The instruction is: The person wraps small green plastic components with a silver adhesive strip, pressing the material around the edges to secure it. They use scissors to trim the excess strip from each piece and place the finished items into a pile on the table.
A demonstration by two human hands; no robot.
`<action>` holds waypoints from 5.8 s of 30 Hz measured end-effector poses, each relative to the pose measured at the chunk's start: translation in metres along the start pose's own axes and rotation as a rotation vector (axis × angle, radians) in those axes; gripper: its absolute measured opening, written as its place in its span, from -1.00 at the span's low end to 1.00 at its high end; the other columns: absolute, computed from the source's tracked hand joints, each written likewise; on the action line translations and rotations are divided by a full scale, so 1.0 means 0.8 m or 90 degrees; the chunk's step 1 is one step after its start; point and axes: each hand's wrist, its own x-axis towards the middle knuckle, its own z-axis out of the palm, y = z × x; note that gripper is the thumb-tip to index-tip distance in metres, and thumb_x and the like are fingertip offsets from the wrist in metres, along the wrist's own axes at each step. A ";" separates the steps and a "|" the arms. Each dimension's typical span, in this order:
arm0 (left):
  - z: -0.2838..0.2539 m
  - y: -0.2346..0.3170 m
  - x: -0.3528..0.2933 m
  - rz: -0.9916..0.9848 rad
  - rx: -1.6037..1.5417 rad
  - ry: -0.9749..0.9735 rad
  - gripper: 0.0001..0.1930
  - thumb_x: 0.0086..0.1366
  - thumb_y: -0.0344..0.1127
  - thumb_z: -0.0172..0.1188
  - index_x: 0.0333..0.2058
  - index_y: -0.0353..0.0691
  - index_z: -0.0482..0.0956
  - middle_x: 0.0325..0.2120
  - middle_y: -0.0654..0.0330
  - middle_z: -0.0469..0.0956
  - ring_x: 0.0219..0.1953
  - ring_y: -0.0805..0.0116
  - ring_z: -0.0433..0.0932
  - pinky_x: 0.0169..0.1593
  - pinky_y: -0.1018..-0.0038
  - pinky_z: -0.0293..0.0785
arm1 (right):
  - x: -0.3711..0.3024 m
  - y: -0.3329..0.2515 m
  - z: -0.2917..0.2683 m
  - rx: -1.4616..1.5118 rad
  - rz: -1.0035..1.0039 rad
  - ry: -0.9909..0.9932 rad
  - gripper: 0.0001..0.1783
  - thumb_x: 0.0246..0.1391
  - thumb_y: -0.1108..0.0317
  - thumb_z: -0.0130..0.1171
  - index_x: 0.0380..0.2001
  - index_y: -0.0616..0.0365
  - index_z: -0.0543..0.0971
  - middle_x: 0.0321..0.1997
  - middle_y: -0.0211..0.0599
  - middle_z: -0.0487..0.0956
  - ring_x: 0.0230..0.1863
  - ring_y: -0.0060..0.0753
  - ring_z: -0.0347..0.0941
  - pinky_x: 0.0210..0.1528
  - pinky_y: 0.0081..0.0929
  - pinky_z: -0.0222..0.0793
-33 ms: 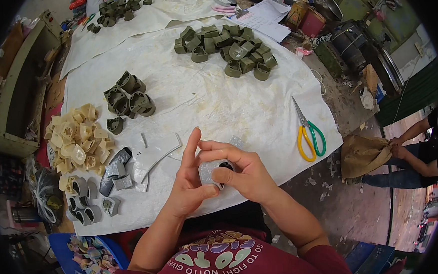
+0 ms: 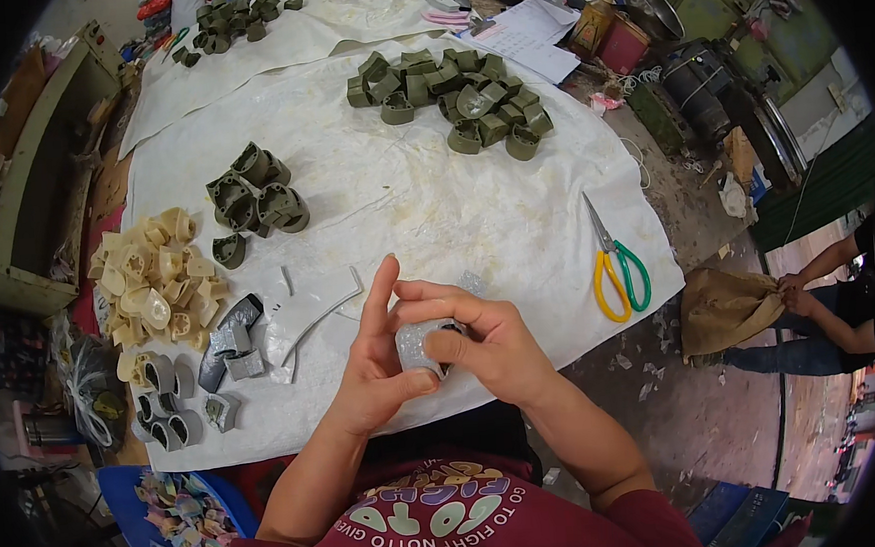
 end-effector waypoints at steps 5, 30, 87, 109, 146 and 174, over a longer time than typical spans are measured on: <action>-0.001 -0.003 -0.004 0.086 0.069 -0.002 0.17 -0.06 -0.44 0.43 0.40 -0.08 -0.25 0.12 0.10 0.35 0.22 0.30 0.25 0.30 0.36 0.04 | 0.000 0.008 -0.002 0.143 0.071 -0.026 -0.63 0.29 0.29 -0.06 0.05 0.22 0.51 0.26 -0.10 0.36 0.32 -0.31 0.20 0.29 -0.40 0.10; 0.011 -0.017 -0.003 0.279 0.347 0.047 -0.20 0.04 -0.39 0.40 0.26 -0.25 0.23 0.23 -0.06 0.24 0.26 0.13 0.27 0.25 0.31 0.21 | -0.004 0.015 0.031 0.206 -0.062 0.289 -0.72 0.19 0.46 0.12 -0.03 0.26 0.55 0.16 -0.16 0.44 -0.05 -0.59 0.44 -0.04 -0.63 0.37; 0.000 -0.002 -0.011 0.015 -0.091 0.238 -0.51 0.39 -0.16 0.03 0.23 -0.20 0.31 -0.22 0.38 0.44 -0.26 0.66 0.38 -0.22 0.61 0.39 | 0.001 0.028 0.065 -0.124 0.090 0.157 -0.56 0.29 0.22 -0.04 0.13 0.26 0.43 0.07 -0.36 0.47 -0.02 -0.63 0.38 -0.10 -0.67 0.32; -0.264 0.163 -0.251 0.111 1.164 0.863 -0.52 0.22 -0.35 0.17 0.12 -0.31 0.38 -0.08 -0.05 0.45 0.03 0.02 0.38 0.15 0.24 0.21 | 0.023 0.038 0.014 -0.476 -0.121 0.174 -0.72 0.03 0.51 0.17 -0.14 0.25 0.57 -0.12 -0.15 0.60 -0.09 -0.30 0.52 0.04 -0.43 0.35; 0.012 0.019 0.015 -0.053 0.177 0.034 -0.72 0.12 -0.38 0.34 -0.20 -0.32 0.56 -0.22 0.22 0.54 -0.18 0.43 0.50 -0.09 0.47 0.44 | -0.012 -0.019 -0.032 -0.627 -0.462 0.254 -0.57 -0.33 0.68 0.07 -0.29 0.12 0.63 -0.04 -0.14 0.54 -0.01 -0.09 0.44 0.03 -0.29 0.34; -0.019 -0.046 0.341 0.244 0.935 0.179 -0.53 -0.01 -0.21 0.38 -0.12 -0.32 0.55 -0.26 0.03 0.58 -0.29 0.20 0.55 -0.21 0.35 0.46 | -0.094 0.030 -0.123 0.323 0.156 0.317 -0.89 0.03 0.58 0.20 -0.32 0.26 0.58 -0.38 -0.43 0.58 -0.38 -0.64 0.47 -0.26 -0.63 0.38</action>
